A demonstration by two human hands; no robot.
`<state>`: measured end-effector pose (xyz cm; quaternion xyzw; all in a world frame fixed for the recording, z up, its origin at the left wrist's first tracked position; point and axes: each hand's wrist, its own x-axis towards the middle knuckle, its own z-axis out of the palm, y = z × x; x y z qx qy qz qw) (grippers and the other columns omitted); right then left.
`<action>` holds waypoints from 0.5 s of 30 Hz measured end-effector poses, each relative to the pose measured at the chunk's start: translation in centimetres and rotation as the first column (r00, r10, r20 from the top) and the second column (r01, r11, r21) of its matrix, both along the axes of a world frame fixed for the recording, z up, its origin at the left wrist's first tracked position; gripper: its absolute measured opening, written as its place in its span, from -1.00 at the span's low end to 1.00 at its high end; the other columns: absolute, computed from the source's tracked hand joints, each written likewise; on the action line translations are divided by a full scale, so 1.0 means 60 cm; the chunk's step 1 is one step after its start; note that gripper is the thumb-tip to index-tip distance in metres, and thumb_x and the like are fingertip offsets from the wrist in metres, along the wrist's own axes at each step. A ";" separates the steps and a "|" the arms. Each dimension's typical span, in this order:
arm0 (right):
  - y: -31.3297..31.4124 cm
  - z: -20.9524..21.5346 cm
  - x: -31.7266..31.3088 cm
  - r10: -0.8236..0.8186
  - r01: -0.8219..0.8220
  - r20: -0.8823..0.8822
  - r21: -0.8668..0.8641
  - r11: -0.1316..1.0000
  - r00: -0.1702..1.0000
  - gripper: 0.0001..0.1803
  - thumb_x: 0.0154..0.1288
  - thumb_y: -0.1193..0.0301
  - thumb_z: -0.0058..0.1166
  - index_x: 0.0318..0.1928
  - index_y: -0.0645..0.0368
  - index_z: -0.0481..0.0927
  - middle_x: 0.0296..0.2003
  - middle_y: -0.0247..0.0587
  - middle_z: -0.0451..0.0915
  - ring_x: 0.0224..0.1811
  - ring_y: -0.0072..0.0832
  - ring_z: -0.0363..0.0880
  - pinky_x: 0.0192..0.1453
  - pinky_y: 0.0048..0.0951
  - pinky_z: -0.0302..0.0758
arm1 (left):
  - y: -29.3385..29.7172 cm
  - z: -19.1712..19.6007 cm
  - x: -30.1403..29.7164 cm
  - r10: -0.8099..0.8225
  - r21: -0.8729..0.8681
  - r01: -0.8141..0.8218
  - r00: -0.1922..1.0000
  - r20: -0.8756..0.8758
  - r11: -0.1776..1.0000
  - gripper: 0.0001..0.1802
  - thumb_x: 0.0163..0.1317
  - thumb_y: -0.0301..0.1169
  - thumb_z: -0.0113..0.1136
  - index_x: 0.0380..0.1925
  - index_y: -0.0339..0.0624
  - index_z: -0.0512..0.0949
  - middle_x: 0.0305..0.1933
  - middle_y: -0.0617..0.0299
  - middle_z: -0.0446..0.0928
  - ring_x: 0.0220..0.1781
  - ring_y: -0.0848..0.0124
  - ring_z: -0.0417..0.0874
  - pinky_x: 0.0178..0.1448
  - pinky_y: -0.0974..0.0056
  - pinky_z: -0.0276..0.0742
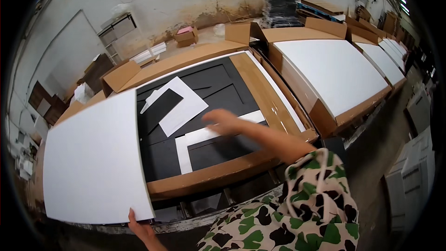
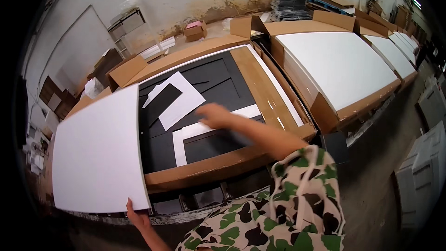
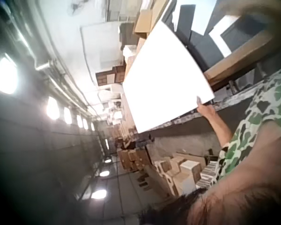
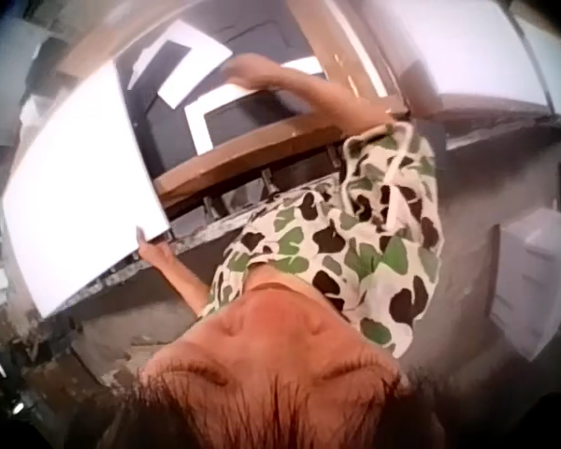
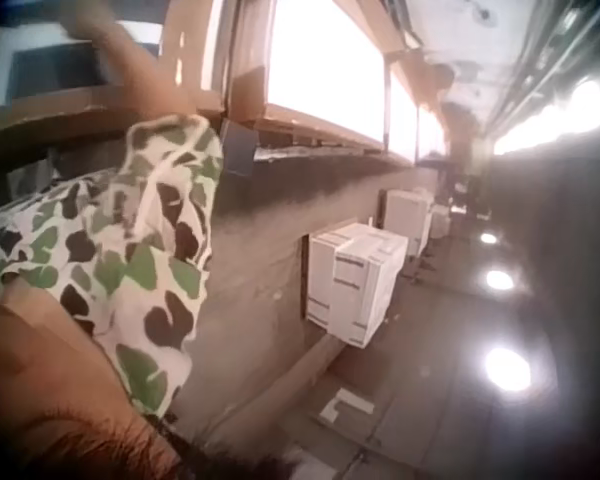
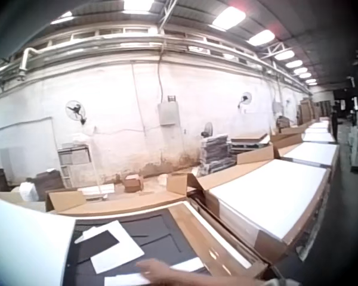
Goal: The person places black panels into a cardboard box on a conveyor line, then covers them with a white foam sheet and closes the box flaps.
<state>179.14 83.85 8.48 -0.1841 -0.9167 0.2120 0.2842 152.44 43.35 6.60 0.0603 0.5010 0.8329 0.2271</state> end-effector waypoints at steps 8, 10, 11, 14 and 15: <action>0.009 0.034 0.331 -0.182 0.233 0.564 -0.019 0.972 0.805 -0.64 -0.01 0.38 0.13 -0.12 0.16 0.57 -0.13 -0.01 0.54 0.00 -0.04 0.46 0.08 -0.17 0.44 | -0.020 -0.023 -0.055 0.048 -0.019 -0.046 0.987 0.154 0.999 -0.45 0.26 -0.06 0.08 0.09 -0.22 0.37 0.10 0.12 0.44 0.11 0.25 0.46 0.14 0.15 0.41; 0.000 0.047 0.369 -0.148 0.193 0.597 -0.013 0.981 0.789 -0.55 -0.03 0.32 0.18 -0.06 0.14 0.54 -0.05 -0.01 0.50 0.06 -0.06 0.41 0.13 -0.19 0.41 | 0.027 0.032 0.008 0.169 -0.020 -0.168 0.978 0.119 0.986 -0.32 0.24 0.18 -0.01 0.04 -0.23 0.41 -0.06 0.07 0.53 -0.11 0.25 0.59 -0.09 0.20 0.55; -0.003 0.055 0.379 -0.114 0.150 0.617 -0.007 0.989 0.779 -0.46 -0.06 0.27 0.23 0.01 0.12 0.51 0.02 -0.01 0.46 0.13 -0.07 0.36 0.19 -0.20 0.38 | 0.035 0.041 0.036 0.178 -0.035 -0.175 0.976 0.124 0.984 -0.32 0.24 0.18 -0.01 0.04 -0.23 0.41 -0.06 0.07 0.53 -0.11 0.25 0.59 -0.09 0.20 0.55; 0.006 0.071 0.385 -0.040 0.135 0.755 -0.065 0.989 0.655 -0.10 -0.19 0.19 0.38 0.24 0.04 0.28 0.21 0.05 0.25 0.28 -0.02 0.18 0.29 -0.14 0.26 | 0.054 0.038 0.107 -0.223 -0.118 0.266 0.930 0.292 0.957 -0.17 0.22 0.35 -0.25 -0.16 -0.30 0.49 -0.52 0.01 0.58 -0.72 0.33 0.52 -0.77 0.39 0.35; 0.007 0.071 0.380 -0.010 0.108 0.754 -0.080 0.991 0.657 0.00 -0.22 0.18 0.42 0.30 0.01 0.20 0.24 0.08 0.19 0.30 0.01 0.13 0.31 -0.12 0.23 | 0.060 0.025 0.130 -0.411 -0.097 0.449 0.871 0.271 0.888 -0.17 0.23 0.33 -0.27 -0.16 -0.33 0.48 -0.50 -0.03 0.58 -0.69 0.34 0.54 -0.73 0.38 0.38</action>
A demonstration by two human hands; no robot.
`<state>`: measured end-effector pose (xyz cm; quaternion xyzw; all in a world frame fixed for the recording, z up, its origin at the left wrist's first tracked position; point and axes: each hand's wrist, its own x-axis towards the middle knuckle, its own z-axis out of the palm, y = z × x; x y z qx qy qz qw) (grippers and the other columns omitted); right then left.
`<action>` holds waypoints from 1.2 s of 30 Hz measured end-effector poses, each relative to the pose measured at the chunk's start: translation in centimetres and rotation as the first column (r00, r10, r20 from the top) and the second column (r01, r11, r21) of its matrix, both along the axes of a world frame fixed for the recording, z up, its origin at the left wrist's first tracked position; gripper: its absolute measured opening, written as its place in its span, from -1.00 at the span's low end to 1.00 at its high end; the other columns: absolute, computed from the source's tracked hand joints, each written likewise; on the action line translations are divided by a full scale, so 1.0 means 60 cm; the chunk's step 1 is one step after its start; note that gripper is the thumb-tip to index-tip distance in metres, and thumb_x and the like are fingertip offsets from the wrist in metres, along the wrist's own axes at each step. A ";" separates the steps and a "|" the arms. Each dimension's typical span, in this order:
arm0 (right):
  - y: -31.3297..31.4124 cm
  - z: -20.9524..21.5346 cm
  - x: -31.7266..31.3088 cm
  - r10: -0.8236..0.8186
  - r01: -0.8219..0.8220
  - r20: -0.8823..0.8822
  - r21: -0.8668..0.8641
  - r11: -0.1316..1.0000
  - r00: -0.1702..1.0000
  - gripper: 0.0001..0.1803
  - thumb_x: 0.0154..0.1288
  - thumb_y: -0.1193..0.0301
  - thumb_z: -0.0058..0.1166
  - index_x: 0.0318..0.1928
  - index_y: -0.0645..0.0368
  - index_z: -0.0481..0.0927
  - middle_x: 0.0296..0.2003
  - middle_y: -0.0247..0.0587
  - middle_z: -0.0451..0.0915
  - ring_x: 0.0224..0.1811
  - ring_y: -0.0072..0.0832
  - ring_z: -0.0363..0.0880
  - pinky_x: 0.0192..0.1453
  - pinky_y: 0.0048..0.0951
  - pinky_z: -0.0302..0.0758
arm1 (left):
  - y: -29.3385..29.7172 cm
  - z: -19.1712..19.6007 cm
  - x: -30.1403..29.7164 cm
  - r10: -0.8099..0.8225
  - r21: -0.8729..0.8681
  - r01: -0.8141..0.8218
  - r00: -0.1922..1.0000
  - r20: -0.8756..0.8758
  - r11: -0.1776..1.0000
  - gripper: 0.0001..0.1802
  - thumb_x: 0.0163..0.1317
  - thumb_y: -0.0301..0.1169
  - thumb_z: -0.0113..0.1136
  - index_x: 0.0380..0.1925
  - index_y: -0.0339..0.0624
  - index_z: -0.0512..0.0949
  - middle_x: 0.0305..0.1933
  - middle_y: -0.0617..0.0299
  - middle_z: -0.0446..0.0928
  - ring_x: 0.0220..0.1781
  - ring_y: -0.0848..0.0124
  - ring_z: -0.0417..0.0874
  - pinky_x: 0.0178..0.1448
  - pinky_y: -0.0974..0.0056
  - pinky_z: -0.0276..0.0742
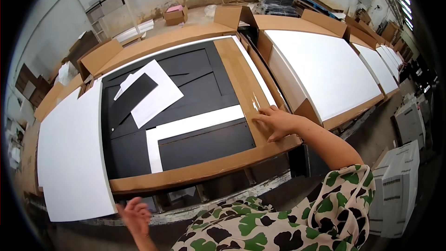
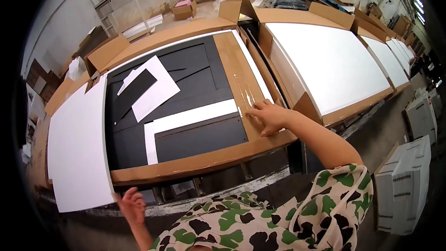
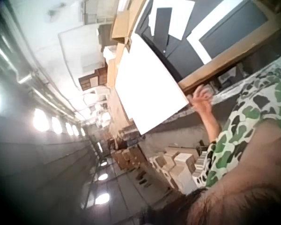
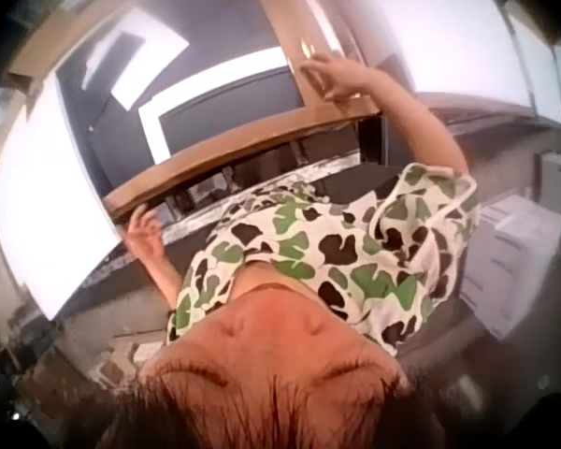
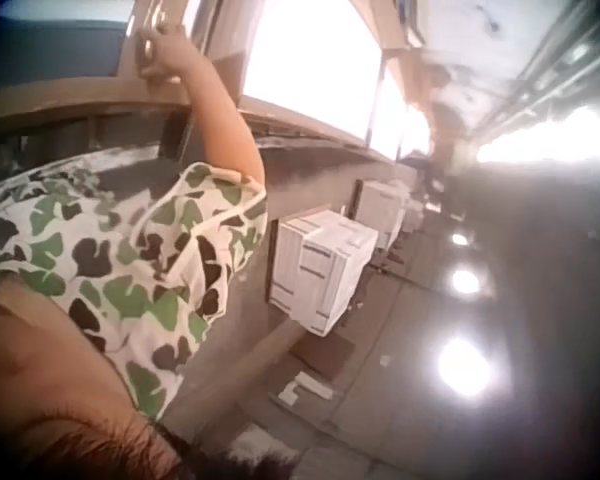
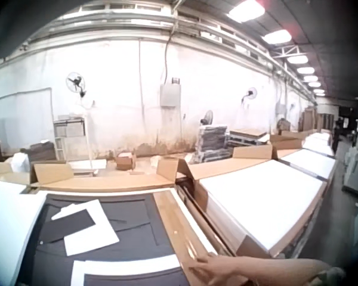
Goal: The person places black panels into a cardboard box on a conveyor line, then covers them with a white foam sheet and closes the box flaps.
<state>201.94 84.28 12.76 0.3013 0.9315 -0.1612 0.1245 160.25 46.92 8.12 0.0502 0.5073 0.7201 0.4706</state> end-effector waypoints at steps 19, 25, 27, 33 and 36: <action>0.013 -0.027 -0.027 0.365 -0.365 0.001 0.046 0.930 0.931 0.21 -0.33 0.06 0.40 0.39 0.05 0.04 0.35 0.42 -0.18 0.42 0.30 -0.34 0.42 0.19 -0.29 | 0.347 0.004 0.431 0.129 0.019 0.563 -0.156 -0.979 0.826 -0.65 -0.19 -0.52 0.40 -0.30 -0.19 0.57 -0.33 0.24 0.55 -0.40 0.32 0.55 -0.32 0.28 0.37; 0.026 -0.033 -0.023 0.446 -0.445 -0.132 0.038 0.895 0.885 0.16 -0.32 0.13 0.39 0.37 0.02 0.08 0.34 0.37 -0.11 0.43 0.22 -0.24 0.41 0.17 -0.19 | 0.362 0.017 0.431 0.115 0.015 0.558 -0.144 -0.983 0.830 -0.67 -0.23 -0.49 0.43 -0.36 -0.20 0.58 -0.41 0.20 0.55 -0.48 0.31 0.56 -0.41 0.30 0.37; 0.025 -0.017 -0.025 0.512 -0.508 -0.181 0.072 0.858 0.840 0.09 -0.30 0.18 0.39 0.34 0.00 0.15 0.34 0.19 0.02 0.41 0.15 -0.12 0.39 0.17 -0.08 | 0.363 0.026 0.434 0.075 0.016 0.547 -0.085 -0.994 0.837 -0.67 -0.26 -0.43 0.46 -0.41 -0.20 0.59 -0.43 0.17 0.58 -0.49 0.27 0.58 -0.42 0.29 0.39; 0.025 0.072 0.001 0.474 -0.426 -0.310 0.212 0.880 0.824 -0.03 -0.29 0.18 0.42 0.23 0.04 0.29 0.37 0.02 0.04 0.44 -0.01 -0.12 0.43 0.07 -0.11 | 0.370 0.039 0.424 -0.159 -0.066 0.537 0.128 -0.979 0.841 -0.70 0.02 -0.34 0.35 -0.28 -0.28 0.58 -0.42 0.08 0.61 -0.41 0.25 0.65 -0.29 0.28 0.54; 0.027 0.118 0.006 0.427 -0.330 -0.467 0.278 0.902 0.774 -0.12 -0.24 0.27 0.39 0.20 0.07 0.31 0.32 0.05 0.12 0.41 -0.02 -0.03 0.41 0.08 -0.05 | 0.412 0.028 0.404 -0.523 -0.314 0.439 0.519 -0.676 0.842 -0.40 0.21 -0.18 0.19 0.17 -0.27 0.32 -0.22 -0.01 0.61 -0.22 0.29 0.67 -0.17 0.22 0.58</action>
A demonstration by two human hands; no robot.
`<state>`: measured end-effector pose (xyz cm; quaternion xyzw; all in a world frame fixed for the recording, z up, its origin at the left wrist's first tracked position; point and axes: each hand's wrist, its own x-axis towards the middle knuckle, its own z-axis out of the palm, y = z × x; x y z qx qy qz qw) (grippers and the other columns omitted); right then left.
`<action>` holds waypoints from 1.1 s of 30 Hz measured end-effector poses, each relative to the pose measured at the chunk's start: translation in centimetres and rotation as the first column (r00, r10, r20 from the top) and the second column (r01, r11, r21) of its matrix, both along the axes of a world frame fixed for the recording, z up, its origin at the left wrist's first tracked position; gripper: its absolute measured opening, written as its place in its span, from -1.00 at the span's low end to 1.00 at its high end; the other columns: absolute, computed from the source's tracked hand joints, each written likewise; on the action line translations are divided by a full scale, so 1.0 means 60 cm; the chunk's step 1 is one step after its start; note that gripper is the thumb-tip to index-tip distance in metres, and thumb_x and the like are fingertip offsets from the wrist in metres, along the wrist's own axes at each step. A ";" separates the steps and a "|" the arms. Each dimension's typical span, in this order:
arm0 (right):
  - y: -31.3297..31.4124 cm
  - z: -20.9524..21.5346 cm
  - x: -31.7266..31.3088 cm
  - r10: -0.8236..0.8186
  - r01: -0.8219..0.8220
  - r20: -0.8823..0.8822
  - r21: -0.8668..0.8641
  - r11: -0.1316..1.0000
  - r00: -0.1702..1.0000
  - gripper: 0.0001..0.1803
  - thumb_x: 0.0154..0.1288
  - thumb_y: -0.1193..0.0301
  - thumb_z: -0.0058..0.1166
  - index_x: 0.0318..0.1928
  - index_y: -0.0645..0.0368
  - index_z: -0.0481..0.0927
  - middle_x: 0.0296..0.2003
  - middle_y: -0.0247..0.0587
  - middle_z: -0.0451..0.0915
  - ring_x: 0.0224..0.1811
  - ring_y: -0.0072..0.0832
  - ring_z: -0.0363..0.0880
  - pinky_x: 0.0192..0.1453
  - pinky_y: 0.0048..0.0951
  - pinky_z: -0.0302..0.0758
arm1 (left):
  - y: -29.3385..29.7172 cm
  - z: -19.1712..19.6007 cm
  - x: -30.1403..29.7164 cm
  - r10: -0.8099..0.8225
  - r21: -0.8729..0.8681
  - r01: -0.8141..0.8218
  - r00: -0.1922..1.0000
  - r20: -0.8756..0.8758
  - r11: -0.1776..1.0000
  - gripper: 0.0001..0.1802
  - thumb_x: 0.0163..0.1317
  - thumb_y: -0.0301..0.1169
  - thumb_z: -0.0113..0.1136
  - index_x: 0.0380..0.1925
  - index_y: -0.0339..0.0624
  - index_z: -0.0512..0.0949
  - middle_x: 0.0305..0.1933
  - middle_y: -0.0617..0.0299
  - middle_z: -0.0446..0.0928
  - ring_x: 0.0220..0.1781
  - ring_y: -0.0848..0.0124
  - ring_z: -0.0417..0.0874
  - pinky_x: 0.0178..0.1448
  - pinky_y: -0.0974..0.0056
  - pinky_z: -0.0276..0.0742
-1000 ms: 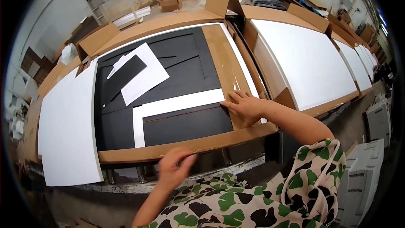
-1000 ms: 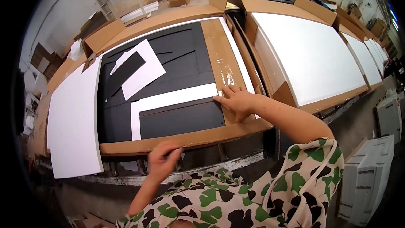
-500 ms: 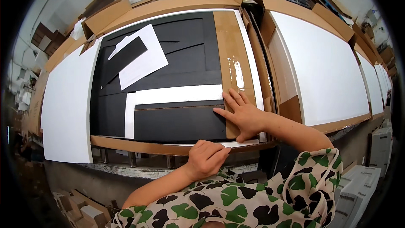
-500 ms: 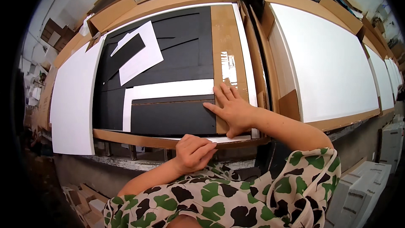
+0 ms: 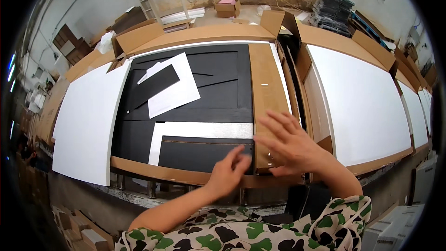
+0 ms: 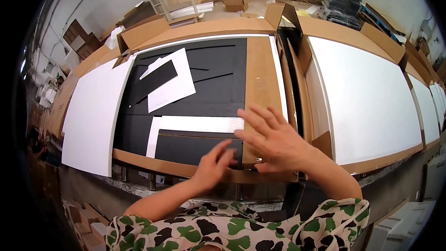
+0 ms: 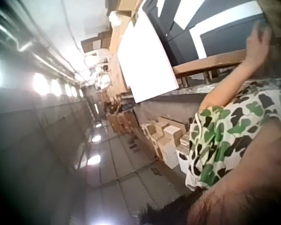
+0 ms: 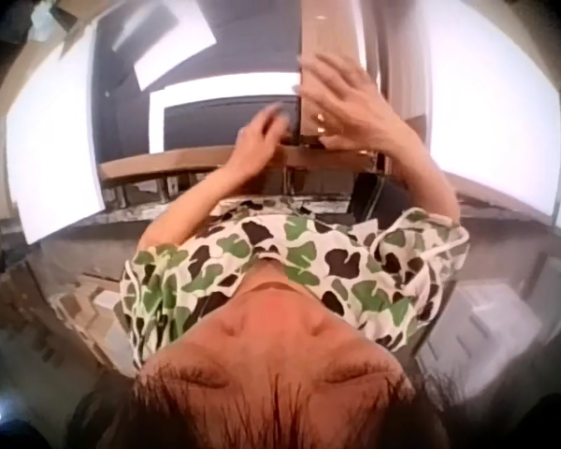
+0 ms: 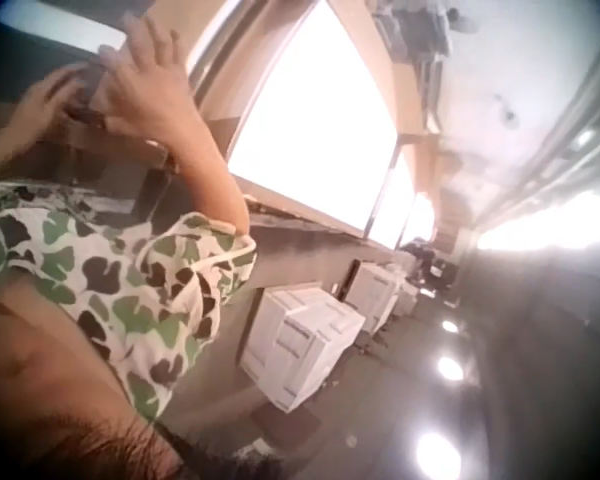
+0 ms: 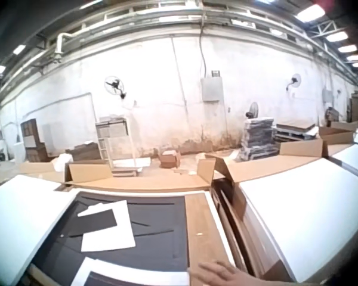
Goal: The person places black panels into a cardboard box on a conveyor line, then covers them with a white foam sheet and closes the box flaps.
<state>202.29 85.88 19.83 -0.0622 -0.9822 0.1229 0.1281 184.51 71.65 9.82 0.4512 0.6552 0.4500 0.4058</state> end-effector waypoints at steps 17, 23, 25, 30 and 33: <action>0.043 -0.051 0.003 -0.662 0.029 0.241 -0.949 -0.315 0.710 -0.41 0.22 0.04 0.01 0.07 0.25 0.42 -0.14 -0.10 0.56 -0.17 -0.32 0.59 -0.13 -0.38 0.55 | 0.135 0.079 0.027 -0.065 -0.113 0.179 0.762 0.644 0.977 -0.38 -0.05 -0.15 0.37 -0.08 -0.30 0.38 -0.41 0.29 0.42 -0.61 0.61 0.35 -0.59 0.52 0.28; -0.070 -0.028 -0.027 -0.700 -0.108 0.107 -0.961 -0.256 0.706 -0.47 0.21 0.09 -0.05 0.02 0.26 0.46 -0.17 -0.07 0.57 -0.13 -0.34 0.58 -0.06 -0.36 0.53 | 0.033 0.134 -0.020 -0.172 -0.042 0.271 0.717 0.676 0.962 -0.43 -0.01 -0.24 0.36 -0.07 -0.32 0.36 -0.28 0.23 0.44 -0.38 0.51 0.46 -0.34 0.44 0.44; -0.115 -0.025 -0.052 -0.729 -0.120 0.068 -0.972 -0.203 0.681 -0.52 0.23 0.15 -0.04 -0.02 0.28 0.46 -0.18 -0.13 0.56 -0.17 -0.40 0.56 -0.06 -0.39 0.51 | 0.007 0.070 -0.049 -0.255 0.068 0.272 0.749 0.611 0.960 -0.35 -0.01 -0.37 0.37 0.05 -0.40 0.31 -0.13 0.13 0.48 -0.15 0.42 0.53 -0.01 0.35 0.46; -0.156 -0.049 -0.122 -0.728 -0.150 -0.068 -0.988 -0.049 0.682 -0.57 0.23 0.25 0.06 -0.01 0.31 0.41 -0.18 -0.16 0.52 -0.17 -0.46 0.53 -0.09 -0.44 0.51 | -0.085 0.082 -0.130 -0.217 0.134 0.171 0.784 0.581 0.976 -0.10 -0.09 -0.35 0.45 0.20 -0.47 0.17 0.09 -0.05 0.41 0.12 0.28 0.46 0.24 0.25 0.36; -0.188 -0.055 -0.207 -0.647 -0.170 -0.037 -0.975 -0.144 0.762 -0.53 0.23 0.22 0.08 0.01 0.32 0.39 -0.14 -0.14 0.51 -0.15 -0.44 0.54 -0.08 -0.44 0.52 | -0.135 0.059 -0.198 -0.148 0.125 0.087 0.737 0.659 0.988 -0.15 -0.09 -0.38 0.40 0.18 -0.47 0.19 0.07 -0.04 0.43 0.10 0.27 0.48 0.22 0.24 0.38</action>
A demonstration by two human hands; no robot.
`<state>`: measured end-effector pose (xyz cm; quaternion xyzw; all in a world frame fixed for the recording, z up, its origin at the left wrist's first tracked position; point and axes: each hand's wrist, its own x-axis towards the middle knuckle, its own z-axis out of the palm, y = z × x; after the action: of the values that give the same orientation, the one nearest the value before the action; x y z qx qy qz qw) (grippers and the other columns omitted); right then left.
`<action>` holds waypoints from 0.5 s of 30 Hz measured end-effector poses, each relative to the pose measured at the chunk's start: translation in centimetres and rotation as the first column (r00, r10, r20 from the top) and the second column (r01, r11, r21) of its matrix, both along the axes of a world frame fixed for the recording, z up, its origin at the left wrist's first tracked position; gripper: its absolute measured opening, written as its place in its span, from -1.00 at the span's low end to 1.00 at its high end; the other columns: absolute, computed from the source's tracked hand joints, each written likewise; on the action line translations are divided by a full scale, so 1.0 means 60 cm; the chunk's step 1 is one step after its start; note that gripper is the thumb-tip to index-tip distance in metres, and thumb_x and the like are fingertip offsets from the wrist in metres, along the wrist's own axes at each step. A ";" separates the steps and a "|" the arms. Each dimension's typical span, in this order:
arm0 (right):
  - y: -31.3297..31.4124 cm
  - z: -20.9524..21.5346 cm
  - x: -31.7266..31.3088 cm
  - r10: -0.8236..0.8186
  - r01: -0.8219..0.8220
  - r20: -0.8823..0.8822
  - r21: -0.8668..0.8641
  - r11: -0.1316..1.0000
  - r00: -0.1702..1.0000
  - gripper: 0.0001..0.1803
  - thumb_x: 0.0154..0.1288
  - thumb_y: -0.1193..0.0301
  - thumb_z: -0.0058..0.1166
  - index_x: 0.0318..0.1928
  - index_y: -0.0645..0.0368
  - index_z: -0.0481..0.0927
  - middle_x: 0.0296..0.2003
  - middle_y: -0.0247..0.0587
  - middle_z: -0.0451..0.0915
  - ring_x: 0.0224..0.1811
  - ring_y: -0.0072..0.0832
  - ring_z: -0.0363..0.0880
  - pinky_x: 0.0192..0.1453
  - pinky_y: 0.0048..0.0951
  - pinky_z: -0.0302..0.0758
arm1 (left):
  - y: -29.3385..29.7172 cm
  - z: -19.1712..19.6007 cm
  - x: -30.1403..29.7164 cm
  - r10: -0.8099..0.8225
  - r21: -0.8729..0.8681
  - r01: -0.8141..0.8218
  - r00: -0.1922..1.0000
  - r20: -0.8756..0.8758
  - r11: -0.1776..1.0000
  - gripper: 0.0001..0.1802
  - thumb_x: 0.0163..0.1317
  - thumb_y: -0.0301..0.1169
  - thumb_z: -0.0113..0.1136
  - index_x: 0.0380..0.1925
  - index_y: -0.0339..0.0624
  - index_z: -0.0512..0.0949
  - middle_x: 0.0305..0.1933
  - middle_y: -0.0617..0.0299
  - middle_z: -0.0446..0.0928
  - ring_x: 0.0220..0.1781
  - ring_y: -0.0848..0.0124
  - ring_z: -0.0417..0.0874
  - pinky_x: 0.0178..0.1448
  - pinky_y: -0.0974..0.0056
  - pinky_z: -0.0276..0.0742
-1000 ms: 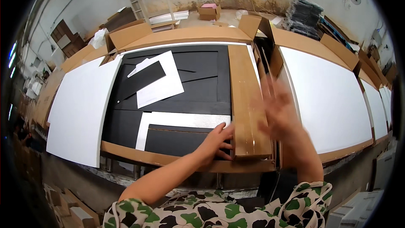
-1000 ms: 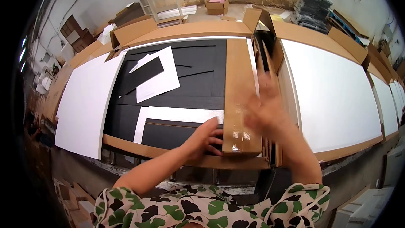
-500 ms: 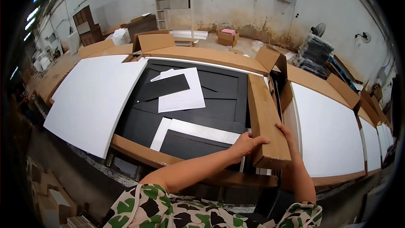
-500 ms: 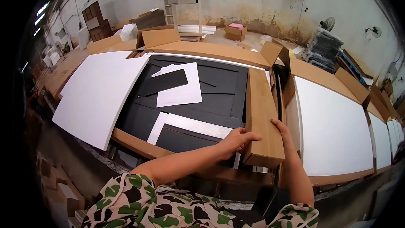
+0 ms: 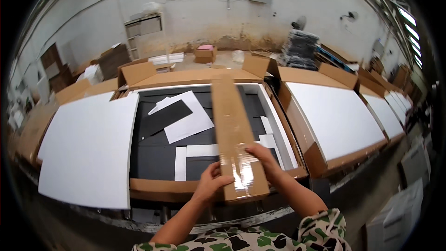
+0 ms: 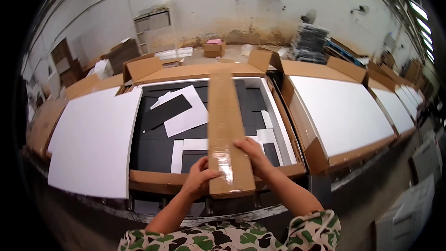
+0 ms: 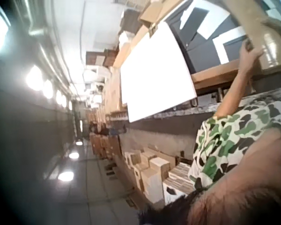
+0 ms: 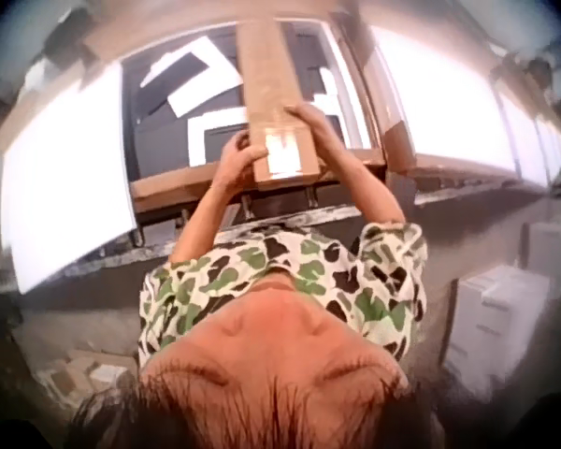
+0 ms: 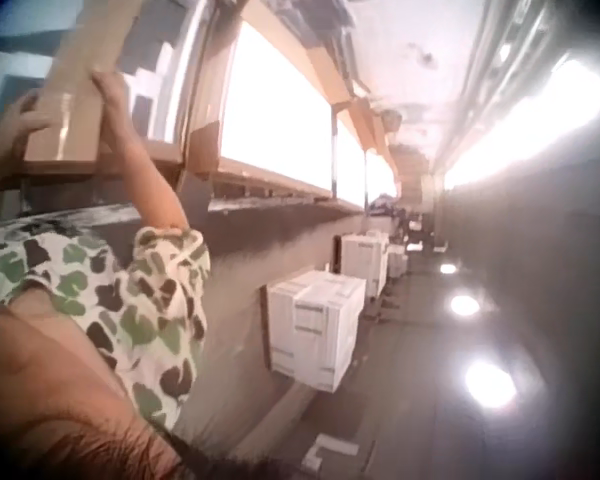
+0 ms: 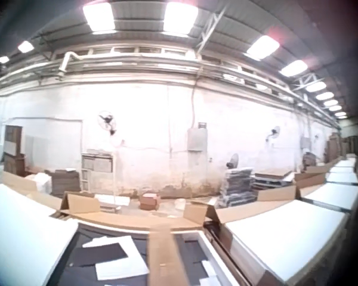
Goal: The person places black panels into a cardboard box on a conveyor line, then covers them with a white foam sheet and closes the box flaps.
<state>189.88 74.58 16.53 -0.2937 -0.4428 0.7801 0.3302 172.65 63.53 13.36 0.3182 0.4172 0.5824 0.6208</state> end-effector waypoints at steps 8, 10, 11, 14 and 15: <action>-0.002 -0.046 -0.094 0.242 -0.534 0.606 0.361 0.765 0.757 -0.43 0.35 0.05 -0.07 0.14 0.28 0.38 -0.20 -0.11 0.59 -0.24 -0.44 0.56 -0.13 -0.39 0.51 | -0.090 -0.004 -0.145 0.611 0.612 -0.081 -0.035 -0.791 0.787 -0.57 -0.15 -0.28 0.45 -0.28 -0.30 0.59 -0.30 0.09 0.45 -0.29 0.30 0.53 -0.18 0.26 0.49; 0.027 -0.025 -0.077 0.018 -0.585 0.772 0.467 0.663 0.636 -0.50 0.32 0.06 -0.02 -0.19 0.32 0.60 -0.40 -0.12 0.63 -0.35 -0.42 0.61 -0.23 -0.39 0.53 | -0.076 0.010 -0.149 0.658 0.593 -0.328 0.137 -0.740 0.735 -0.75 -0.05 -0.44 0.38 -0.34 -0.29 0.59 -0.37 0.13 0.46 -0.36 0.33 0.50 -0.31 0.32 0.41; 0.058 -0.004 -0.068 0.069 -0.531 0.782 0.354 0.770 0.620 -0.54 0.29 0.10 0.04 -0.37 0.33 0.63 -0.53 -0.16 0.61 -0.52 -0.47 0.60 -0.38 -0.44 0.53 | -0.071 0.009 -0.152 0.687 0.572 -0.409 0.231 -0.689 0.711 -0.81 0.00 -0.47 0.35 -0.37 -0.29 0.60 -0.41 0.16 0.46 -0.40 0.36 0.47 -0.34 0.33 0.38; 0.208 -0.037 -0.037 -0.242 -0.188 0.538 0.624 0.758 0.808 -0.65 0.24 0.24 0.08 -0.43 0.34 0.63 -0.59 -0.19 0.60 -0.62 -0.52 0.56 -0.49 -0.50 0.51 | -0.058 -0.064 -0.181 0.660 0.565 -0.407 0.137 -0.739 0.718 -0.84 0.03 -0.44 0.34 -0.42 -0.28 0.59 -0.41 0.18 0.49 -0.43 0.34 0.48 -0.35 0.32 0.37; 0.271 -0.056 -0.011 -0.368 -0.204 0.512 0.756 0.622 0.776 -0.75 0.14 0.32 0.09 -0.42 0.30 0.64 -0.56 -0.11 0.62 -0.55 -0.43 0.60 -0.38 -0.42 0.55 | -0.055 -0.098 -0.184 0.650 0.565 -0.401 0.111 -0.752 0.721 -0.84 0.03 -0.42 0.34 -0.45 -0.27 0.59 -0.41 0.18 0.50 -0.43 0.31 0.49 -0.35 0.30 0.37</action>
<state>189.23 90.84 13.16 -0.3832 -0.8028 0.3485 0.2952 161.62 60.26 7.49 0.4826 0.7063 0.5175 -0.0204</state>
